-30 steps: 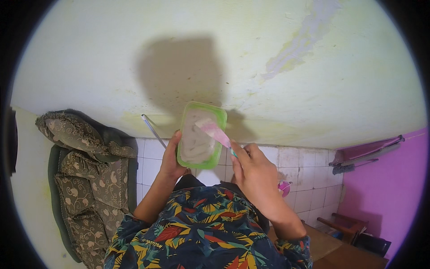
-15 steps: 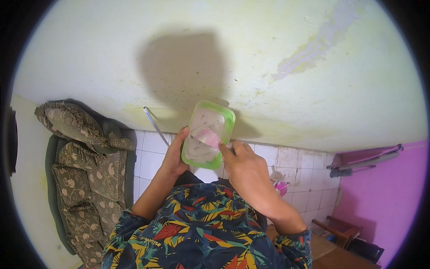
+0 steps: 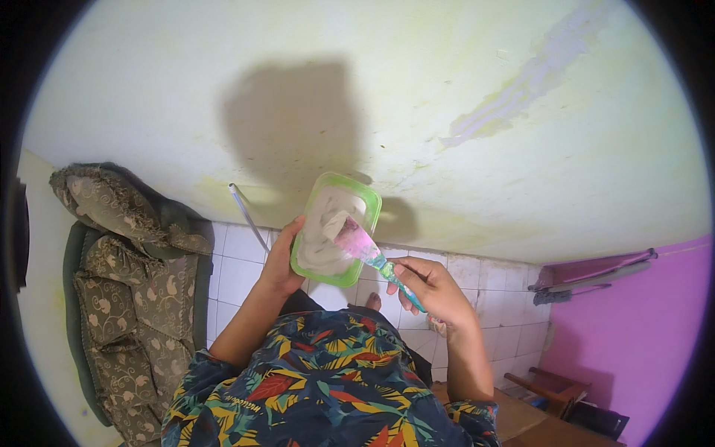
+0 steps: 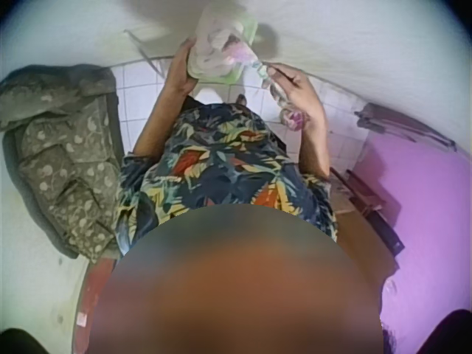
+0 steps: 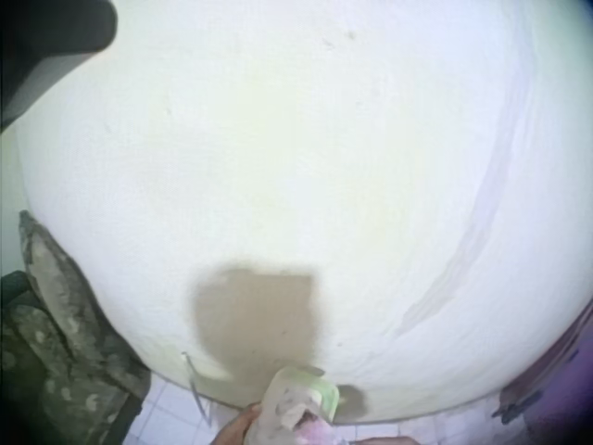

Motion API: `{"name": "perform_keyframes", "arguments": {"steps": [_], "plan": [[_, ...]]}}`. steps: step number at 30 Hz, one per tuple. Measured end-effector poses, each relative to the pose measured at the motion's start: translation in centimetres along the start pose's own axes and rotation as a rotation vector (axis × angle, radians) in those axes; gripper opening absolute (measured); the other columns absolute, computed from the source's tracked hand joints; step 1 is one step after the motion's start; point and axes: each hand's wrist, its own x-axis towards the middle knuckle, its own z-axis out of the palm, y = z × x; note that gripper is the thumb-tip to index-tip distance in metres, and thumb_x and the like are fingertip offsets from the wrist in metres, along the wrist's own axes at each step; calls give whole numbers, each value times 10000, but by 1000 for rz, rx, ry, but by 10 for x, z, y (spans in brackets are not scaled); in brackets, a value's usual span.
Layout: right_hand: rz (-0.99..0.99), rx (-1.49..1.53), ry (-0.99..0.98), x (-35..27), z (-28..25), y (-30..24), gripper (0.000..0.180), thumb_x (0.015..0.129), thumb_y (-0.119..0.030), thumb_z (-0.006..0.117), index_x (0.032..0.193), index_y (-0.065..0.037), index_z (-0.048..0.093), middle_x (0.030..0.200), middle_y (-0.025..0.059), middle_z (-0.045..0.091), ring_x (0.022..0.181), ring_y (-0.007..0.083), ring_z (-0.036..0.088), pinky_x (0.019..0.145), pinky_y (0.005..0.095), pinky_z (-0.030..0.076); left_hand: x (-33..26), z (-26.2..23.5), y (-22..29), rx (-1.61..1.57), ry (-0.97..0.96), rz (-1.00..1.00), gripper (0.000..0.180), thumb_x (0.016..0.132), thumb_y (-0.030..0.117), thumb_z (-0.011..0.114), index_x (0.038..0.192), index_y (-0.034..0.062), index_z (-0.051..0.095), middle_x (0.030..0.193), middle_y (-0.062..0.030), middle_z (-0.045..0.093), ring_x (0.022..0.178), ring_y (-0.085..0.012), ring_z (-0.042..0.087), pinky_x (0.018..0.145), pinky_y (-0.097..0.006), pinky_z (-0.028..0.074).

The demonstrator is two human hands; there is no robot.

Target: The person uses a putty knife to scoop white compound from a green container and applies it to a vertical crack on a pale yellow wall. They repeatedly smooth the compound along the crack and occasionally wipe excess material back into the container.

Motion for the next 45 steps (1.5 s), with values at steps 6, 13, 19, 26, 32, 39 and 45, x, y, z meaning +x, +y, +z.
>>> {"name": "perform_keyframes", "arguments": {"steps": [6, 13, 19, 26, 32, 39, 45], "plan": [[24, 291, -22, 5, -9, 29, 339, 1079, -247, 613, 1259, 34, 674, 813, 73, 693, 502, 91, 521, 438, 249, 388, 3, -1, -4, -15, 44, -25, 509, 1085, 397, 517, 1419, 17, 567, 1356, -134, 669, 1239, -250, 653, 1086, -411, 515], [11, 454, -49, 8, -17, 51, 363, 1084, -293, 608, 1259, 22, 652, 804, 99, 700, 482, 114, 526, 413, 253, 380, 5, 4, -9, -49, 5, -29, 527, 1086, 417, 515, 1423, 14, 564, 1368, -138, 669, 1236, -250, 661, 1084, -412, 520], [-180, 573, -56, 4, -38, 64, 330, 1104, -292, 568, 1268, -12, 630, 788, 119, 682, 466, 155, 513, 413, 277, 379, 10, 7, -26, -90, -47, -22, 518, 1085, 403, 510, 1413, 8, 574, 1347, -139, 685, 1218, -257, 678, 1077, -415, 530], [-539, 218, 237, 7, -74, 50, 302, 1124, -255, 535, 1313, -33, 616, 855, 76, 661, 621, 129, 569, 555, 255, 451, 4, 12, -60, -137, -5, 27, 511, 1080, 406, 528, 1413, 21, 582, 1382, -127, 666, 1262, -249, 650, 1094, -410, 516], [-1016, -534, 603, 45, -115, 34, 284, 1024, -113, 681, 1299, -42, 663, 907, 65, 639, 715, 151, 574, 623, 275, 459, -9, 14, -77, -169, 26, 12, 518, 1079, 415, 534, 1422, 30, 578, 1395, -126, 655, 1274, -256, 637, 1107, -423, 503], [-1214, -966, 860, 76, -128, 10, 348, 924, -92, 776, 1258, -71, 682, 986, 128, 670, 818, 273, 661, 670, 370, 530, -23, 12, -78, -154, 87, 52, 542, 1084, 430, 509, 1432, 19, 568, 1408, -138, 645, 1288, -268, 626, 1115, -431, 493], [-1107, -919, 965, 76, -131, 30, 310, 929, -60, 776, 1215, -39, 659, 1055, 167, 674, 896, 311, 680, 749, 387, 562, -31, 13, -67, -101, 109, 97, 569, 1087, 439, 484, 1439, -3, 555, 1406, -160, 645, 1281, -280, 632, 1115, -423, 493]]}}
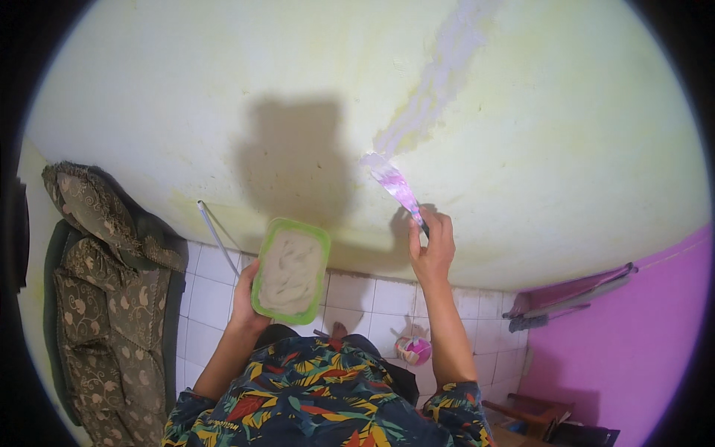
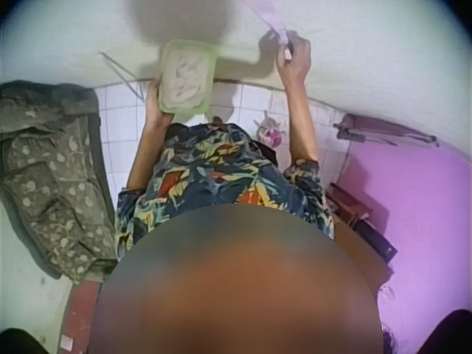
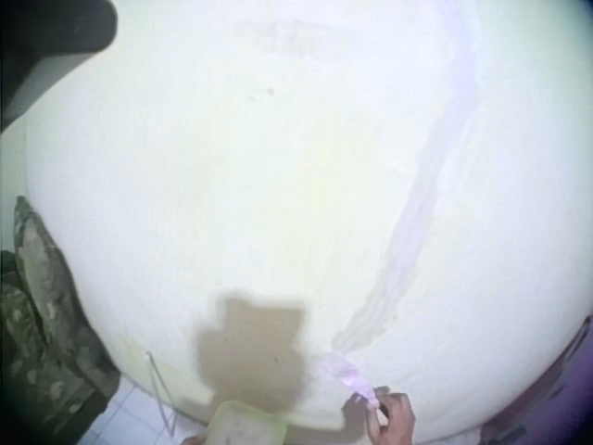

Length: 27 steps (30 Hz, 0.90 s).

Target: The person uses a putty knife to scoop white compound from a green container and applies it to a vertical crack on a pale yellow wall. They repeatedly smooth the compound along the crack and occasionally wipe excess material back into the container.

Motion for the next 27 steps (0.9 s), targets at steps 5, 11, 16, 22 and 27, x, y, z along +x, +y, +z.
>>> {"name": "perform_keyframes", "arguments": {"steps": [5, 11, 16, 22, 27], "plan": [[-11, 30, 55, 6, 5, -10, 321, 912, -110, 795, 1213, -82, 686, 1037, 130, 642, 853, 292, 660, 697, 380, 544, 5, -10, 5, -16, -39, -62, 589, 1086, 453, 481, 1442, -12, 548, 1409, -166, 643, 1280, -286, 635, 1110, -428, 499], [64, -44, 20, 5, 13, -26, 328, 911, -108, 792, 1221, -87, 688, 1040, 137, 641, 869, 296, 658, 695, 396, 535, 11, -14, 6, -22, -29, -96, 586, 1085, 450, 493, 1450, -6, 543, 1414, -164, 641, 1277, -292, 639, 1107, -437, 503], [87, -24, 69, -18, 12, -33, 316, 923, -100, 779, 1223, -84, 685, 1024, 132, 634, 861, 313, 652, 702, 405, 535, 12, -14, 8, -37, -69, -122, 568, 1081, 441, 509, 1443, 6, 554, 1405, -160, 648, 1272, -285, 642, 1105, -437, 505], [136, 3, 86, -5, 29, -38, 310, 933, -106, 773, 1227, -77, 677, 1017, 150, 626, 873, 318, 653, 708, 405, 537, 14, -16, 14, -6, -80, -114, 573, 1077, 446, 513, 1431, -3, 568, 1394, -162, 656, 1277, -283, 641, 1115, -433, 498], [147, 0, 90, -24, 20, -35, 285, 956, -112, 752, 1225, -63, 669, 1008, 158, 618, 863, 316, 647, 706, 397, 536, 19, -23, 15, -50, -76, -139, 569, 1081, 437, 511, 1435, -4, 561, 1400, -164, 652, 1277, -289, 640, 1114, -437, 500]]}}
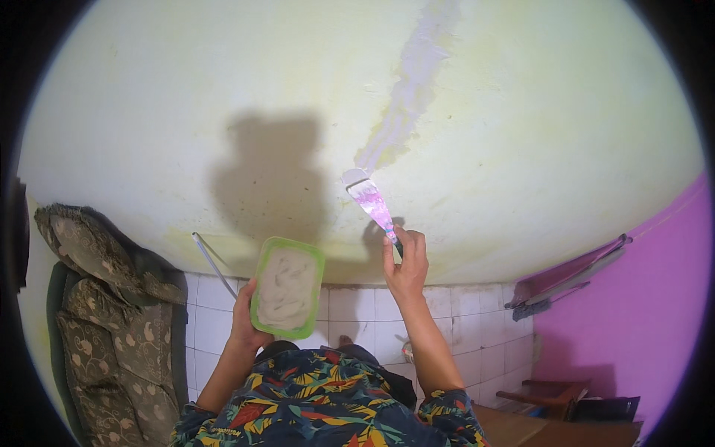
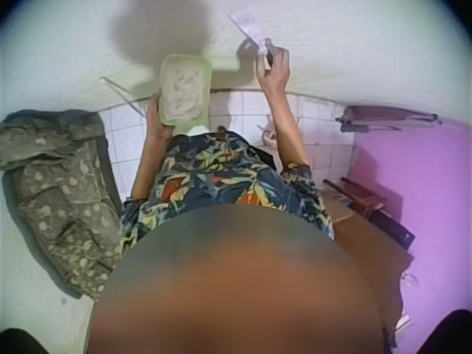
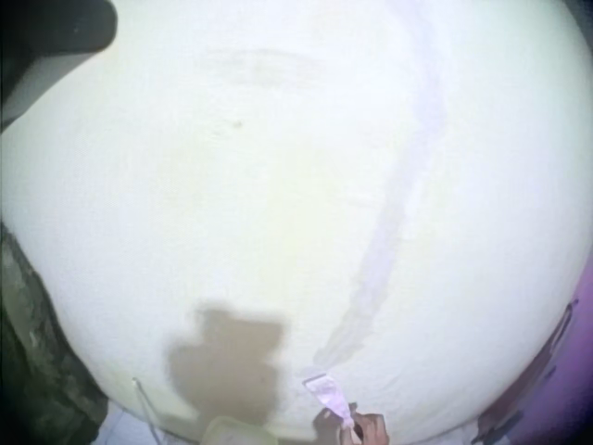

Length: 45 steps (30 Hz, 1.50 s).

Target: The person uses a putty knife to scoop white compound from a green container and applies it to a vertical crack on a pale yellow wall. They repeatedly smooth the compound along the crack and occasionally wipe excess material back into the container.

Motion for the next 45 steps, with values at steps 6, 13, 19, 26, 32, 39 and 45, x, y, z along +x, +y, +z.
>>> {"name": "perform_keyframes", "arguments": {"steps": [6, 13, 19, 26, 32, 39, 45], "plan": [[25, -5, 10, 23, 9, -20, 295, 963, -116, 748, 1236, -46, 661, 1020, 164, 618, 879, 319, 646, 729, 403, 538, -4, -3, 2, 13, -9, -20, 571, 1085, 432, 503, 1448, -6, 547, 1420, -170, 639, 1293, -296, 632, 1122, -440, 495], [-42, 52, -6, 12, 5, -9, 286, 983, -106, 726, 1247, -24, 653, 1055, 180, 620, 932, 344, 649, 786, 413, 551, -6, 4, 5, 27, -36, -11, 561, 1081, 424, 517, 1445, -1, 551, 1415, -163, 642, 1284, -288, 637, 1113, -437, 502], [-12, 43, 4, 18, 20, 8, 292, 992, -102, 720, 1254, 0, 641, 1073, 193, 620, 974, 354, 644, 829, 425, 546, -9, 5, 6, 62, -24, 18, 548, 1082, 416, 520, 1437, 0, 558, 1395, -156, 654, 1269, -284, 644, 1104, -435, 509], [40, 105, 36, 2, 20, -2, 267, 996, -102, 718, 1223, 6, 631, 1091, 202, 611, 979, 352, 624, 836, 422, 530, -13, 0, 7, 39, -22, 39, 547, 1084, 412, 512, 1444, 2, 553, 1407, -155, 647, 1278, -283, 638, 1116, -434, 498], [96, 116, -11, -3, 29, -1, 284, 997, -108, 718, 1231, 20, 619, 1087, 198, 609, 974, 352, 618, 843, 423, 521, -23, 11, 9, 75, 7, 47, 555, 1086, 415, 497, 1461, 8, 541, 1426, -163, 635, 1293, -288, 629, 1129, -439, 488], [62, 151, 31, 3, 28, -34, 287, 989, -79, 722, 1235, 22, 614, 1063, 183, 602, 940, 325, 616, 829, 399, 520, -27, 2, 9, 80, -7, 38, 569, 1085, 421, 490, 1470, 4, 533, 1439, -168, 627, 1303, -299, 624, 1133, -445, 485], [110, 94, 11, -20, 44, -21, 285, 984, -74, 724, 1240, -2, 623, 1065, 186, 601, 941, 338, 621, 802, 407, 525, -29, 9, 12, 118, 11, 76, 580, 1085, 425, 484, 1478, 0, 523, 1444, -171, 622, 1305, -309, 623, 1133, -451, 486]]}}
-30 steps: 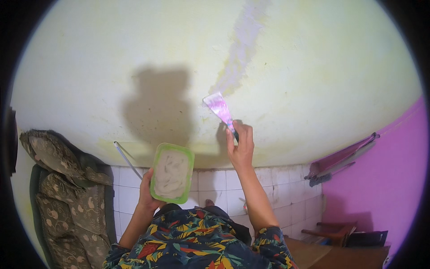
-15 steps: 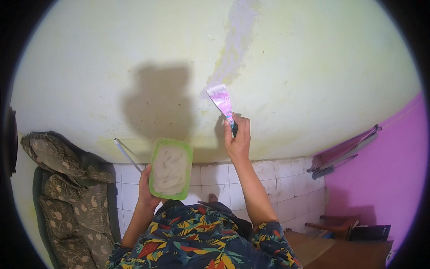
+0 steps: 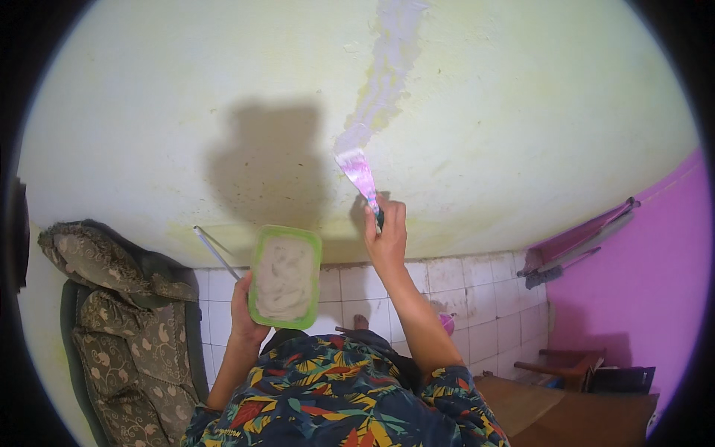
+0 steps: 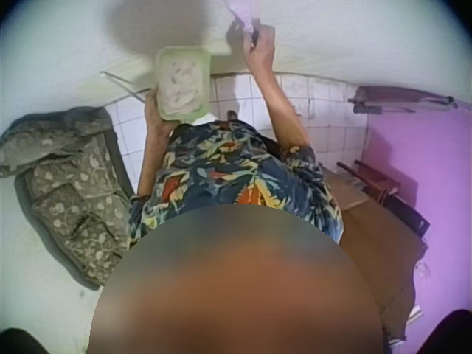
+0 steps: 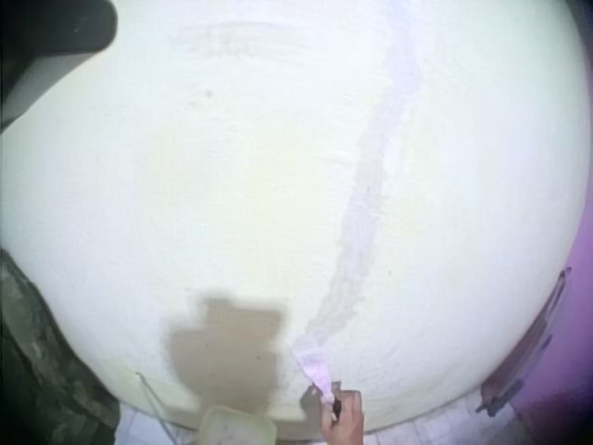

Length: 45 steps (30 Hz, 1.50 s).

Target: The person uses a putty knife to scoop white compound from a green container and applies it to a vertical crack on a pale yellow wall. They repeatedly smooth the compound along the crack and occasionally wipe excess material back into the container.

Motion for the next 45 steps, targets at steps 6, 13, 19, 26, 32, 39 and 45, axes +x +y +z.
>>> {"name": "perform_keyframes", "arguments": {"steps": [6, 13, 19, 26, 32, 39, 45], "plan": [[-105, 29, -13, -4, -10, 13, 281, 975, -49, 730, 1222, 24, 618, 1058, 193, 603, 956, 351, 617, 839, 406, 525, -5, -1, 4, -9, 27, -2, 594, 1087, 427, 478, 1483, -14, 511, 1449, -177, 616, 1316, -316, 616, 1135, -456, 484], [-80, -29, -45, 11, -3, 40, 284, 970, -47, 734, 1232, 13, 642, 1094, 197, 604, 994, 361, 628, 860, 412, 539, -1, -5, 3, 1, 46, -1, 600, 1088, 430, 477, 1492, -12, 505, 1458, -175, 611, 1324, -311, 610, 1141, -454, 480], [-136, 8, -17, 14, -6, 26, 281, 972, -43, 727, 1230, 9, 627, 1088, 192, 605, 997, 366, 622, 870, 424, 535, -7, 4, 6, 1, 23, -13, 577, 1091, 416, 478, 1486, -4, 512, 1460, -170, 609, 1323, -307, 610, 1136, -456, 485], [-21, -53, -66, -8, -3, 41, 276, 976, -60, 723, 1228, 7, 632, 1095, 199, 602, 969, 362, 615, 823, 418, 528, -3, 1, 1, -2, 63, -5, 600, 1093, 427, 438, 1497, -13, 494, 1474, -190, 594, 1327, -332, 607, 1142, -476, 480], [48, 164, 41, 0, -6, -8, 296, 1022, -102, 705, 1259, 28, 585, 1054, 126, 600, 913, 207, 605, 802, 325, 516, -3, -7, 2, -16, 14, -7, 584, 1083, 430, 500, 1475, -2, 525, 1446, -162, 622, 1307, -296, 620, 1133, -440, 484], [120, 122, 38, 16, 0, -47, 314, 1002, -140, 740, 1213, 39, 590, 957, 151, 605, 796, 225, 605, 695, 355, 513, -1, -7, 2, -10, 12, -5, 556, 1082, 421, 506, 1445, 3, 557, 1414, -149, 646, 1293, -284, 629, 1127, -426, 486], [113, 159, 38, -25, -5, -52, 301, 968, -96, 766, 1184, 24, 594, 820, 70, 586, 651, 119, 500, 579, 276, 434, -3, -4, 7, -15, 7, 7, 576, 1086, 422, 464, 1471, -3, 522, 1427, -176, 628, 1287, -316, 631, 1112, -459, 502]]}}
